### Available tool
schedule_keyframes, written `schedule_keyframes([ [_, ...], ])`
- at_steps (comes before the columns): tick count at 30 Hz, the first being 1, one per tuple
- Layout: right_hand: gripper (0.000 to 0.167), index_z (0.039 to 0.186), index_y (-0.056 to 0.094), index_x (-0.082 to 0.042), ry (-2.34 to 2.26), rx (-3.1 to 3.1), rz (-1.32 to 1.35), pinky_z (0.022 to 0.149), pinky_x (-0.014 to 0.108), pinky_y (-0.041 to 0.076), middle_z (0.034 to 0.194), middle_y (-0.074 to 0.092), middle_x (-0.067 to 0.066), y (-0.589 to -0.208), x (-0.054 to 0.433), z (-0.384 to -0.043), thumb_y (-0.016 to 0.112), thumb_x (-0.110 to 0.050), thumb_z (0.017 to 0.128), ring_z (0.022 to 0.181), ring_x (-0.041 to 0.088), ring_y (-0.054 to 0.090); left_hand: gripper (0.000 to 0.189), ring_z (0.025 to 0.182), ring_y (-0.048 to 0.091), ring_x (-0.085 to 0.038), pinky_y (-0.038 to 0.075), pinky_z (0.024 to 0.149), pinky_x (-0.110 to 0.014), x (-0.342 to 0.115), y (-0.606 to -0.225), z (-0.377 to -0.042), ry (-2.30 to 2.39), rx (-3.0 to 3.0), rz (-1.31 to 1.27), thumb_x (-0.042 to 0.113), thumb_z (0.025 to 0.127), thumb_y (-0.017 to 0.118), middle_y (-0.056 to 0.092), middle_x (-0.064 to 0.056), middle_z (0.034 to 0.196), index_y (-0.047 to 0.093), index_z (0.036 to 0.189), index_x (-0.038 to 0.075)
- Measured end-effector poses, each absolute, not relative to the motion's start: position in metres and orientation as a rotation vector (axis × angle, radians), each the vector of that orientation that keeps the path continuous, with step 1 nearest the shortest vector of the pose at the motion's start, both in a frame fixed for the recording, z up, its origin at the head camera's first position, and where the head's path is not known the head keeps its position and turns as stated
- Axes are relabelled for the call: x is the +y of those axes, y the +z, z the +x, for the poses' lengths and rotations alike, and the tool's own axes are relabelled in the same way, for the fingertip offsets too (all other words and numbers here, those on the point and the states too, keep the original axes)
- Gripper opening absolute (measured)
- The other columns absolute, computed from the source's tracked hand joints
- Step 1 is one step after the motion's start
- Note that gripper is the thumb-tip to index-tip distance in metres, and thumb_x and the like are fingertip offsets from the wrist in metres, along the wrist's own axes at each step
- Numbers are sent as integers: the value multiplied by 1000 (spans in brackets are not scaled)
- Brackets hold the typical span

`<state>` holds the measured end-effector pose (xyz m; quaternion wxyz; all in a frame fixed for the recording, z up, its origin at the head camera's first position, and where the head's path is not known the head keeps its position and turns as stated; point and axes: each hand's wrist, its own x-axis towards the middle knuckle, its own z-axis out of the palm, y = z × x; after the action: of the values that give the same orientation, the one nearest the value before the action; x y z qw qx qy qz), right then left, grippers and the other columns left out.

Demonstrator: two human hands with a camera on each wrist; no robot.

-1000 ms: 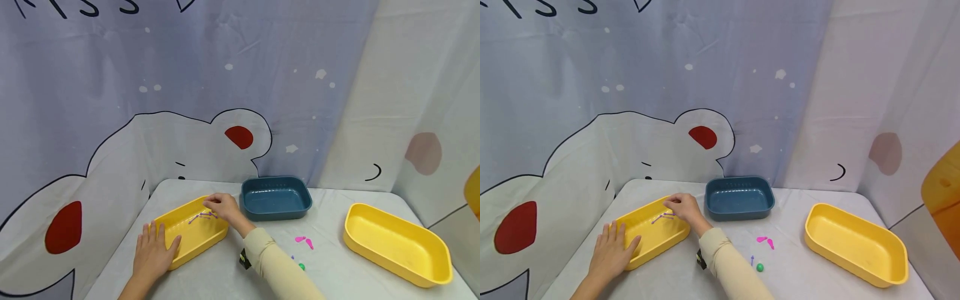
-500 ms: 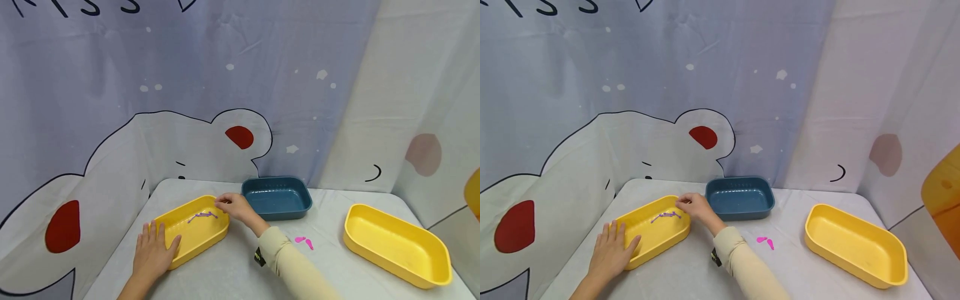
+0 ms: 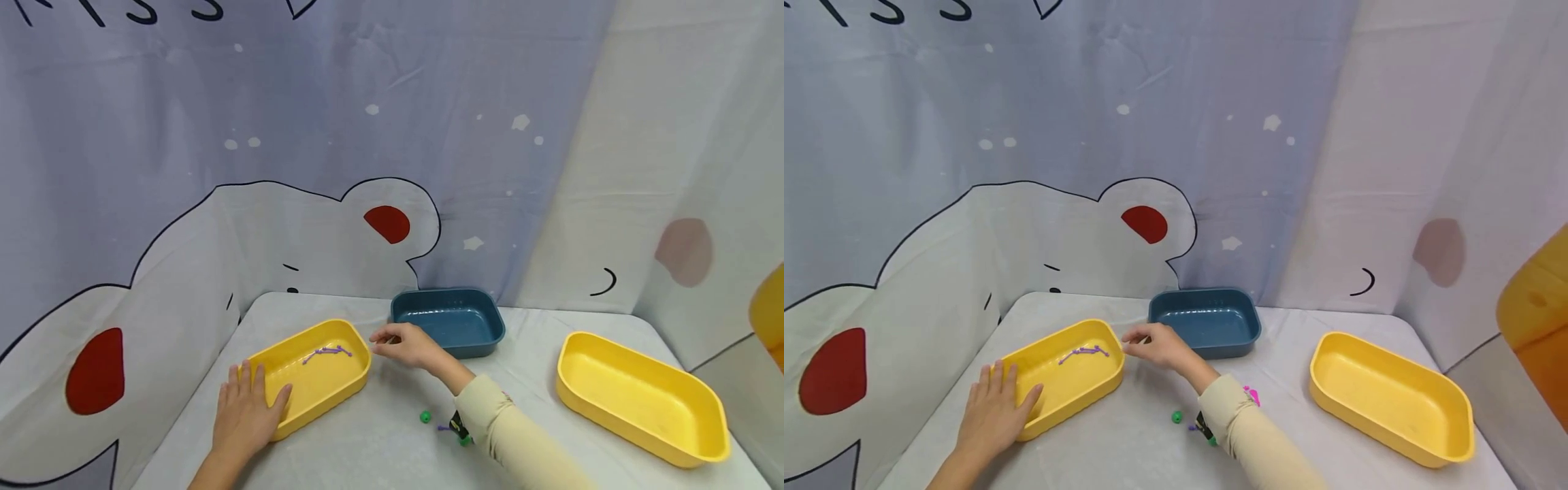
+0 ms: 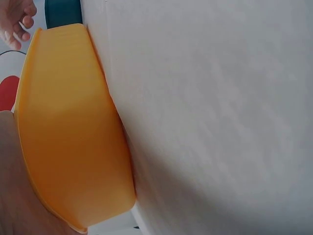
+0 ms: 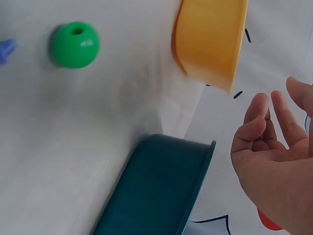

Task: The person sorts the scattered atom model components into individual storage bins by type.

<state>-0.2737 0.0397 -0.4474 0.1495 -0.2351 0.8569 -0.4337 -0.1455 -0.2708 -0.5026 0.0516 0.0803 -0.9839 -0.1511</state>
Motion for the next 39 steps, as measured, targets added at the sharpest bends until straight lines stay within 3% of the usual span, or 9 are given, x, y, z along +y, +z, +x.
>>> schedule_keyframes([
  [4, 25, 116, 75, -15, -1245, 2468, -720, 75, 27, 53, 98, 67, -6, -449, 49, -270, 71, -29, 96, 88, 15, 59, 96, 150, 3, -55, 4, 119, -68, -271, -502, -145, -462, -2999, 256, 68, 100, 36, 12, -38, 161, 29, 152, -12],
  [12, 18, 112, 75, -22, -1233, 2490, -727, 73, 28, 50, 100, 68, -8, -453, 75, -261, 72, -28, 95, 86, 15, 56, 95, 150, 2, -55, 4, 119, -68, -270, -501, -146, -463, -2995, 254, 67, 101, 37, 11, -38, 161, 29, 152, -12],
  [25, 18, 111, 75, -18, -1278, 2528, -782, 70, 23, 49, 99, 69, -7, -464, 117, -244, 72, -26, 95, 82, 12, 57, 94, 149, 1, -55, 3, 119, -68, -270, -500, -146, -486, -3014, 248, 64, 101, 40, 10, -38, 161, 27, 153, -13],
  [39, 21, 117, 74, -16, -1286, 2474, -728, 71, 23, 49, 104, 70, -1, -472, 164, -234, 69, -24, 98, 85, 17, 58, 96, 149, 2, -55, 2, 119, -69, -270, -502, -145, -471, -3010, 250, 67, 100, 37, 10, -39, 160, 28, 152, -13],
])
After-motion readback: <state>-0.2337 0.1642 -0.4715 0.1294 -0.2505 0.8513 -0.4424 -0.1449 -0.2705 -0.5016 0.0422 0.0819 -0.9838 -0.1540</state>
